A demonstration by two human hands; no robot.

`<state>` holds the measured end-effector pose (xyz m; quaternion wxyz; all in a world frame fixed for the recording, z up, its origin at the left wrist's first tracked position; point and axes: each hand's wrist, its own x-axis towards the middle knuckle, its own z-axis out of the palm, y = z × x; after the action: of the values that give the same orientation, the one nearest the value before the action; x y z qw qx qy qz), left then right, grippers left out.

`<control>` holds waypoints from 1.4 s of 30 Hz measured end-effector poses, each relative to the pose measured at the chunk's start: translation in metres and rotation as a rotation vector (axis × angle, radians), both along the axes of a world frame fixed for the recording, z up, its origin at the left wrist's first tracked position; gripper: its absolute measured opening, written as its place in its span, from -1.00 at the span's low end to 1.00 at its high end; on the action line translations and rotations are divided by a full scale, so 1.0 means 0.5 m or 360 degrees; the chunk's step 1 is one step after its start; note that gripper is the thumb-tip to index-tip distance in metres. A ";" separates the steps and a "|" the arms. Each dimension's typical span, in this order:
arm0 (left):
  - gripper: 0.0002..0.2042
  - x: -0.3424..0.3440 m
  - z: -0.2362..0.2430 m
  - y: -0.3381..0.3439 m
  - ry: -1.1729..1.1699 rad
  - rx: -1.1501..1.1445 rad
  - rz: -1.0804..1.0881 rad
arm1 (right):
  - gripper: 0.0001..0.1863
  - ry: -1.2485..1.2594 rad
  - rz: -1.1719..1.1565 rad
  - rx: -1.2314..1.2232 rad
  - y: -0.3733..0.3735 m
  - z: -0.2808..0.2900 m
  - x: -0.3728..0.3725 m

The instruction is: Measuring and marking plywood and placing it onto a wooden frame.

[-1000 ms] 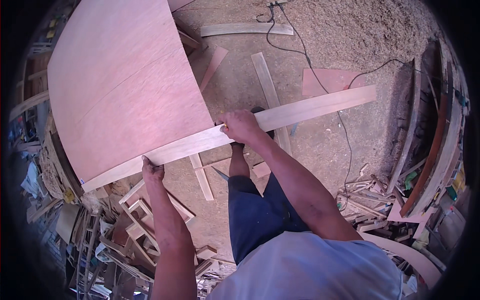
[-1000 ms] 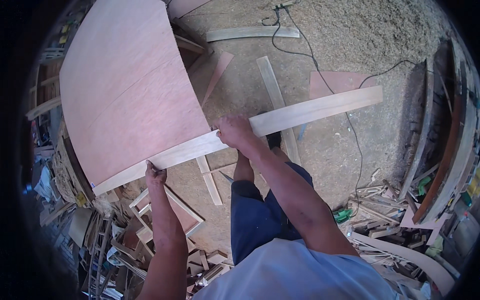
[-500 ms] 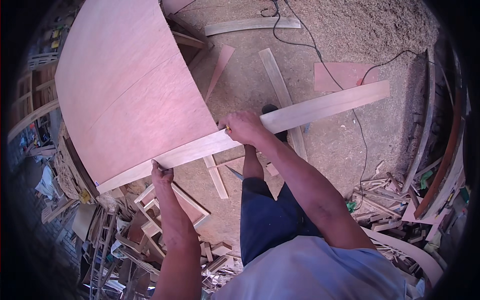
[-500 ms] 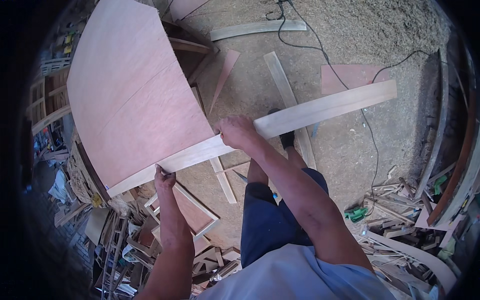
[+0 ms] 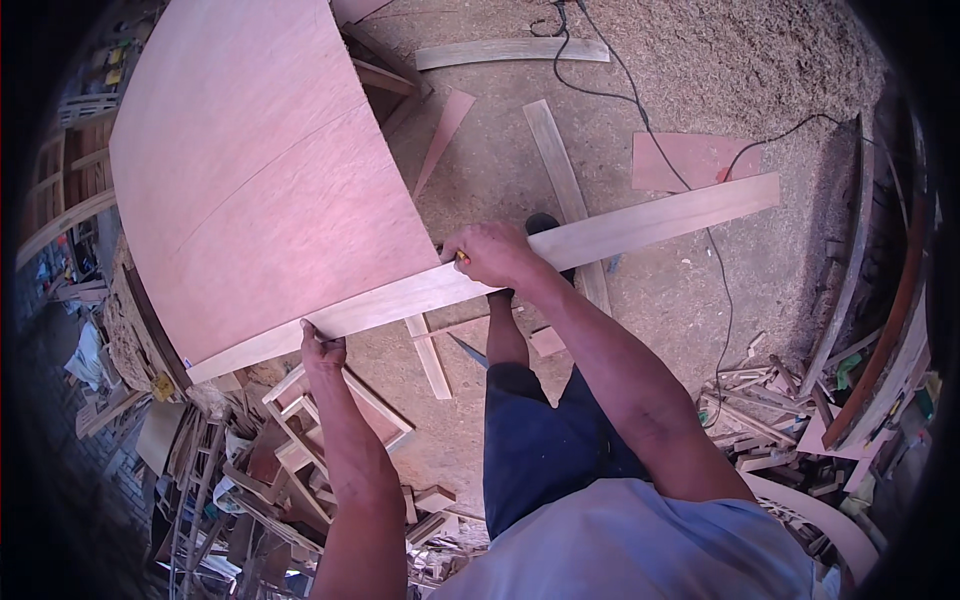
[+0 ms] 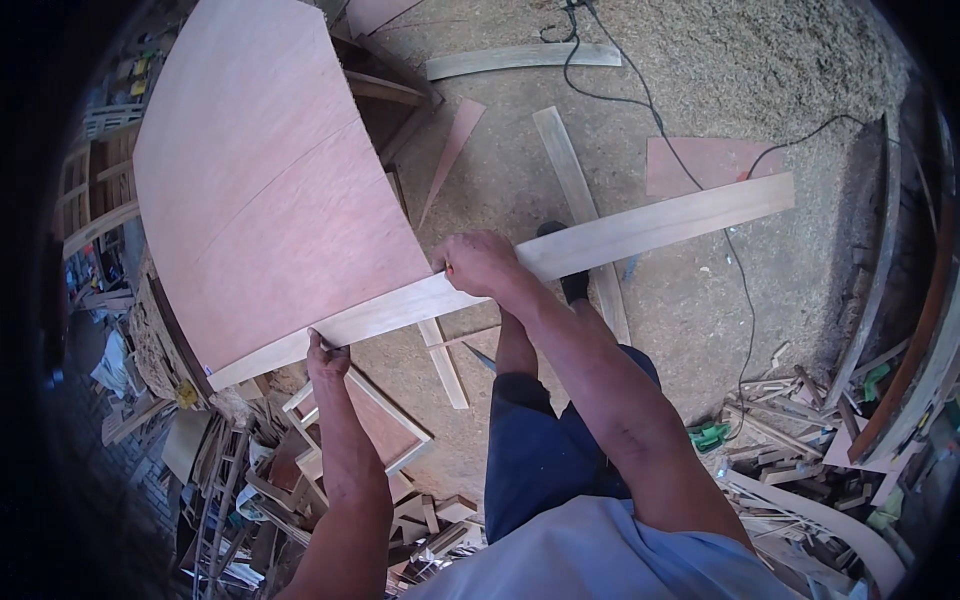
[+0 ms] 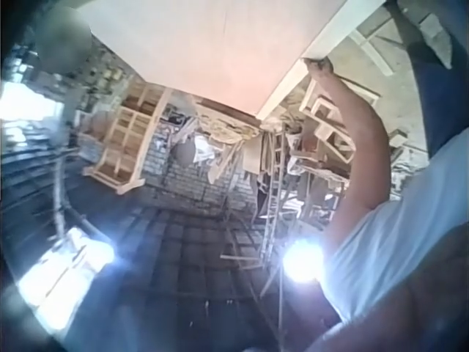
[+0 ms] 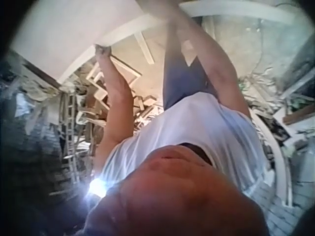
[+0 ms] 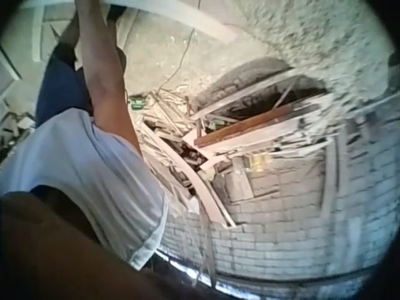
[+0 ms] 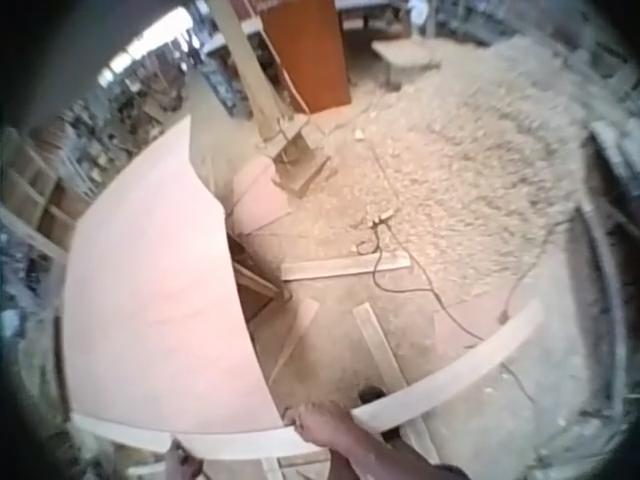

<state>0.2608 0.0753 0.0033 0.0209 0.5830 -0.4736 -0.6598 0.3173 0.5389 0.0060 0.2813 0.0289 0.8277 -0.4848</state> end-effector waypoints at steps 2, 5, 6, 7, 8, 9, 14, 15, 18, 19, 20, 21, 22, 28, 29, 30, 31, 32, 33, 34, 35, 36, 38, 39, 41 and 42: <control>-0.71 0.002 -0.002 -0.004 0.0009 0.0016 -0.0021 | -0.68 0.0006 0.0003 -0.0006 -0.002 -0.006 -0.001; -0.70 0.007 -0.003 -0.007 0.0035 0.0043 -0.0039 | -0.68 0.0005 0.0026 -0.0002 -0.008 -0.013 -0.002; -0.70 0.009 -0.004 -0.004 0.0054 0.0056 -0.0037 | -0.68 0.0001 0.0043 0.0011 -0.009 -0.019 -0.002; -0.70 0.010 -0.005 -0.001 0.0059 0.0061 -0.0025 | -0.68 0.0006 0.0054 0.0015 -0.010 -0.024 -0.001; -0.69 0.010 -0.007 0.003 0.0068 0.0085 -0.0027 | -0.70 -0.0017 0.0035 0.0025 -0.011 -0.029 0.002; -0.68 0.010 -0.007 0.000 0.0081 0.0103 -0.0028 | -0.70 -0.0034 0.0018 0.0029 -0.013 -0.033 0.002; -0.66 0.011 -0.006 0.000 0.0076 0.0105 -0.0038 | -0.72 -0.0013 -0.0015 -0.0034 -0.015 -0.040 0.001; -0.65 0.012 -0.005 0.000 0.0062 0.0089 -0.0041 | -0.72 -0.0032 -0.0022 -0.0042 -0.015 -0.039 0.000; -0.63 0.010 0.002 0.000 0.0071 0.0140 -0.0018 | -0.73 -0.0062 -0.0013 -0.0041 -0.017 -0.035 -0.004; -0.63 0.009 0.003 0.001 0.0072 0.0142 -0.0014 | -0.73 -0.0061 -0.0009 -0.0039 -0.016 -0.034 -0.005; -0.63 0.008 0.005 0.002 0.0059 0.0153 -0.0026 | -0.73 -0.0071 -0.0015 -0.0039 -0.016 -0.033 -0.006; -0.62 0.008 0.006 0.005 0.0047 0.0165 -0.0037 | -0.72 -0.0080 -0.0021 -0.0039 -0.015 -0.032 -0.006; -0.62 0.008 0.008 0.009 0.0048 0.0167 -0.0032 | -0.72 -0.0079 -0.0017 -0.0037 -0.014 -0.031 -0.007; -0.60 0.007 0.013 0.017 0.0042 0.0186 -0.0054 | -0.72 -0.0110 -0.0038 -0.0051 -0.011 -0.029 -0.008; -0.60 0.007 0.014 0.018 0.0039 0.0199 -0.0042 | -0.73 -0.0097 -0.0032 -0.0054 -0.010 -0.030 -0.008; -0.60 0.008 0.016 0.016 0.0039 0.0209 -0.0030 | -0.73 -0.0081 -0.0026 -0.0060 -0.011 -0.030 -0.009; -0.60 0.008 0.016 0.015 0.0044 0.0211 -0.0023 | -0.73 -0.0076 -0.0019 -0.0058 -0.012 -0.029 -0.010; -0.60 0.008 0.017 0.013 0.0041 0.0226 -0.0026 | -0.74 -0.0105 -0.0016 -0.0059 -0.014 -0.028 -0.011; -0.60 0.009 0.019 0.012 0.0044 0.0239 -0.0023 | -0.75 -0.0128 -0.0007 -0.0062 -0.015 -0.029 -0.013; -0.60 0.010 0.018 0.013 0.0056 0.0238 -0.0007 | -0.75 -0.0118 0.0010 -0.0061 -0.016 -0.029 -0.012; -0.60 0.011 0.016 0.014 0.0052 0.0234 -0.0019 | -0.72 -0.0109 0.0003 -0.0044 -0.015 -0.027 -0.009; -0.60 0.011 0.016 0.013 0.0055 0.0223 -0.0025 | -0.68 -0.0094 0.0003 -0.0034 -0.016 -0.024 -0.010; -0.60 0.008 0.015 0.010 0.0097 0.0228 -0.0013 | -0.69 -0.0092 0.0027 -0.0034 -0.014 -0.018 -0.011; -0.59 0.009 0.010 0.014 0.0107 0.0251 -0.0033 | -0.71 -0.0120 0.0016 -0.0017 -0.012 -0.016 -0.009; -0.58 0.011 0.011 0.016 0.0091 0.0233 -0.0052 | -0.72 -0.0104 0.0036 0.0001 -0.012 -0.017 -0.013; -0.57 0.013 0.010 0.013 0.0068 0.0208 -0.0089 | -0.73 -0.0094 0.0037 0.0012 -0.012 -0.017 -0.012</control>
<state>0.2675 0.0818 0.0082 -0.0256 0.5553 -0.4451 -0.7020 0.3114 0.5327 -0.0027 0.3112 0.0345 0.8210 -0.4774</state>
